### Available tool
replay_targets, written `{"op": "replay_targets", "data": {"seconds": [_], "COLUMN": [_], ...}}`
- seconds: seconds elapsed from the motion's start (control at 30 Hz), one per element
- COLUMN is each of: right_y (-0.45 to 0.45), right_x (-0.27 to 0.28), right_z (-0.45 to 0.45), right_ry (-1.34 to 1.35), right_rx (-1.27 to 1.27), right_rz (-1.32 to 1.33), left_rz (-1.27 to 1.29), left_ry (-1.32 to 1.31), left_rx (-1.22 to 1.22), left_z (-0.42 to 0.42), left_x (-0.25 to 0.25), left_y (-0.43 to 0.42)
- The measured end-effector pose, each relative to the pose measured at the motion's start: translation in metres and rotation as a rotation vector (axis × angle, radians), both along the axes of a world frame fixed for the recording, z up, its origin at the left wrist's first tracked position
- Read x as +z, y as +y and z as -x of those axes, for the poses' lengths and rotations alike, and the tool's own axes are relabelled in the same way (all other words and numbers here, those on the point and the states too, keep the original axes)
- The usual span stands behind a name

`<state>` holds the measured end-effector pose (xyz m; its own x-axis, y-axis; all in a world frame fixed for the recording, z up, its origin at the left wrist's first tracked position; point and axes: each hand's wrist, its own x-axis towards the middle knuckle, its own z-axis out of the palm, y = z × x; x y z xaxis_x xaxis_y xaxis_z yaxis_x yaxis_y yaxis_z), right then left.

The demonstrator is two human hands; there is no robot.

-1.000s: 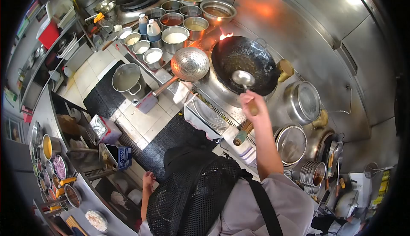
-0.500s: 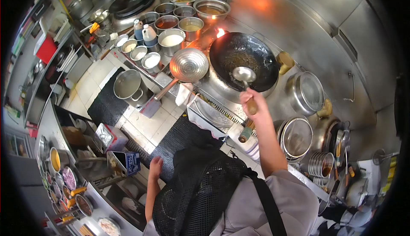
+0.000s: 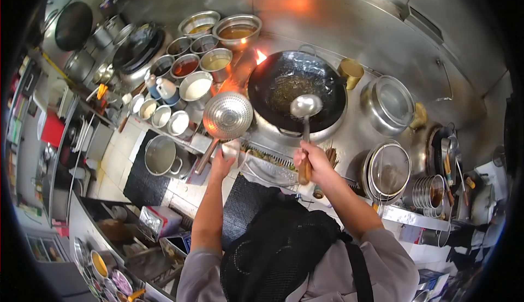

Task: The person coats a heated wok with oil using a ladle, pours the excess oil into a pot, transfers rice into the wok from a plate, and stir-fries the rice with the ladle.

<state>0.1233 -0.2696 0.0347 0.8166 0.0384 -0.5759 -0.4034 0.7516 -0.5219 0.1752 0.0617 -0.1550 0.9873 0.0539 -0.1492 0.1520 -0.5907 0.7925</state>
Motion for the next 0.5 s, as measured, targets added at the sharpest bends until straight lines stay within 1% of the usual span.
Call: {"op": "replay_targets", "data": {"seconds": [0.07,0.1,0.13,0.2,0.23,0.27,0.33,0.37,0.4,0.47,0.5], "right_y": [-0.012,-0.026,-0.034,-0.057,-0.063,-0.061,-0.050,-0.046,-0.040,-0.031,-0.026], "right_x": [0.022,0.021,0.021,-0.019,-0.034,-0.035,-0.033,-0.031,-0.022,0.002,0.012], "right_z": [0.002,-0.006,-0.020,-0.059,-0.074,-0.073,-0.068,-0.062,-0.053,-0.027,-0.016], "right_ry": [0.113,0.021,0.037,0.008,0.018,0.016,-0.141,-0.083,-0.081,0.030,0.039], "right_rx": [0.175,0.353,0.298,0.201,0.165,0.157,0.034,0.025,0.016,-0.048,-0.057], "right_rz": [-0.306,-0.378,-0.391,-0.797,-0.779,-0.783,-0.082,-0.054,-0.056,-0.039,-0.035], "left_rz": [-0.226,-0.195,-0.200,0.259,0.413,0.408,0.945,1.073,1.069,1.559,1.665], "left_ry": [0.003,0.029,0.040,0.324,0.366,0.368,0.374,0.373,0.379,0.316,0.289], "left_rx": [-0.030,-0.018,-0.031,-0.033,-0.063,-0.069,0.034,0.094,0.087,0.163,0.100], "left_z": [-0.006,-0.006,-0.006,-0.013,-0.017,-0.014,-0.006,-0.001,0.003,0.015,0.017], "left_x": [-0.001,0.000,0.002,0.010,-0.009,-0.005,0.016,0.022,0.038,0.074,0.094], "left_y": [-0.007,-0.011,-0.012,-0.013,-0.008,-0.011,-0.022,-0.024,-0.030,-0.042,-0.049]}}
